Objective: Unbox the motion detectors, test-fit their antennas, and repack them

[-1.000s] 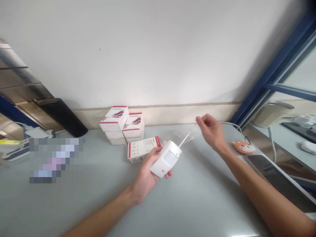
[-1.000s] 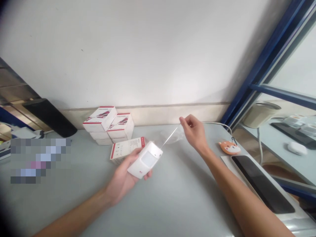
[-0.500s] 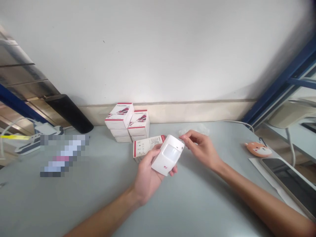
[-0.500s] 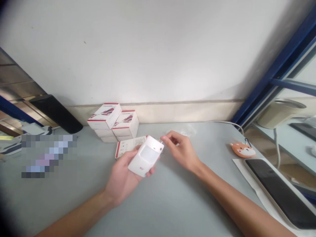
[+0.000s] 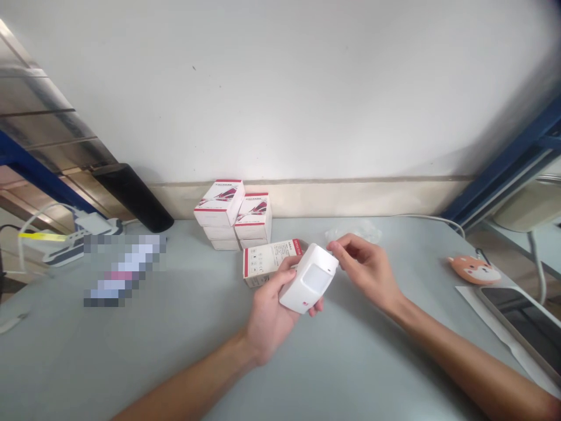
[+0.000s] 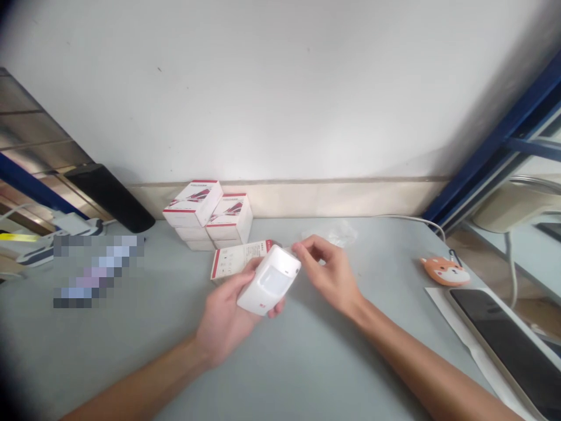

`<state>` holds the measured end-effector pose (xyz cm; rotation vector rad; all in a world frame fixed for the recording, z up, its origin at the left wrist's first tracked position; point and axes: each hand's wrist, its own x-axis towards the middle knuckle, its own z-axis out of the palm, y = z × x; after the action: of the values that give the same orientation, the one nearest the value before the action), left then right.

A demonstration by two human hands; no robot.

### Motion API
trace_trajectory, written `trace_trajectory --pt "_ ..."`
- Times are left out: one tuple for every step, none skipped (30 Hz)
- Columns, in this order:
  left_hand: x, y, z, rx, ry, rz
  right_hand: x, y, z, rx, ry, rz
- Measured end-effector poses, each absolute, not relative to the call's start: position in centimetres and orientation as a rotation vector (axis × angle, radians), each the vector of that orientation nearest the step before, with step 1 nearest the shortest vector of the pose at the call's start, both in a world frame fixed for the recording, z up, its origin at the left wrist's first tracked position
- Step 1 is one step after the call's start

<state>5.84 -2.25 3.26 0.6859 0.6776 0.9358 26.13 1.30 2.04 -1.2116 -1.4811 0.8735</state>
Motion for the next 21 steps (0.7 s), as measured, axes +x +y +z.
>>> trace_trajectory --pt "5.8 -2.2 3.1 0.690 0.678 0.936 26.0 1.3 2.0 -1.200 -1.467 0.881" --pt "5.8 -2.2 3.1 0.694 0.677 0.937 26.0 1.2 2.0 -1.191 -1.458 0.887" --pt "5.8 -2.2 3.0 0.695 0.676 0.938 26.0 1.2 2.0 -1.184 -1.450 0.891" --pt "5.8 -2.1 3.0 0.694 0.673 0.940 26.0 1.2 2.0 -1.179 -1.444 0.897" --pt "5.8 -2.1 3.0 0.693 0.671 0.940 26.0 1.3 2.0 -1.173 -1.441 0.905" --pt "5.8 -2.1 3.0 0.694 0.670 0.941 26.0 1.3 2.0 -1.168 -1.439 0.912" --pt "5.8 -2.1 3.1 0.696 0.669 0.942 26.0 1.3 2.0 -1.160 -1.438 0.918" --pt "5.7 -2.1 3.1 0.699 0.669 0.942 26.0 1.2 2.0 -1.153 -1.437 0.921" --pt "5.7 -2.1 3.2 0.705 0.672 0.943 26.0 1.2 2.0 -1.145 -1.433 0.922" --pt "5.7 -2.2 3.2 0.713 0.675 0.943 26.0 1.1 2.0 -1.138 -1.427 0.921" --pt "5.6 -2.2 3.3 0.721 0.677 0.941 25.9 1.1 1.9 -1.132 -1.423 0.921" --pt "5.6 -2.2 3.2 0.727 0.679 0.941 25.9 1.0 1.9 -1.125 -1.419 0.921" --pt "5.5 -2.2 3.2 0.731 0.679 0.941 25.8 1.0 1.9 -1.120 -1.419 0.922" --pt "5.5 -2.1 3.2 0.733 0.677 0.943 25.9 1.0 1.9 -1.114 -1.425 0.921" --pt "5.5 -2.1 3.2 0.731 0.676 0.943 26.0 1.1 2.0 -1.108 -1.451 0.916" --pt "5.5 -2.0 3.1 0.726 0.675 0.943 26.3 1.3 2.1 -1.105 -1.504 0.898" --pt "5.6 -2.0 3.1 0.719 0.675 0.945 26.8 1.6 2.2 -1.107 -1.589 0.860" --pt "5.6 -2.0 3.2 0.711 0.673 0.947 27.4 2.0 2.3 -1.124 -1.699 0.794" --pt "5.6 -1.9 3.2 0.700 0.672 0.952 28.2 2.6 2.4 -1.155 -1.827 0.692" --pt "5.7 -1.9 3.3 0.690 0.673 0.955 29.2 3.2 2.4 -1.200 -1.953 0.554" --pt "5.7 -1.8 3.4 0.679 0.674 0.960 30.3 3.9 2.4 -1.276 -2.047 0.385"
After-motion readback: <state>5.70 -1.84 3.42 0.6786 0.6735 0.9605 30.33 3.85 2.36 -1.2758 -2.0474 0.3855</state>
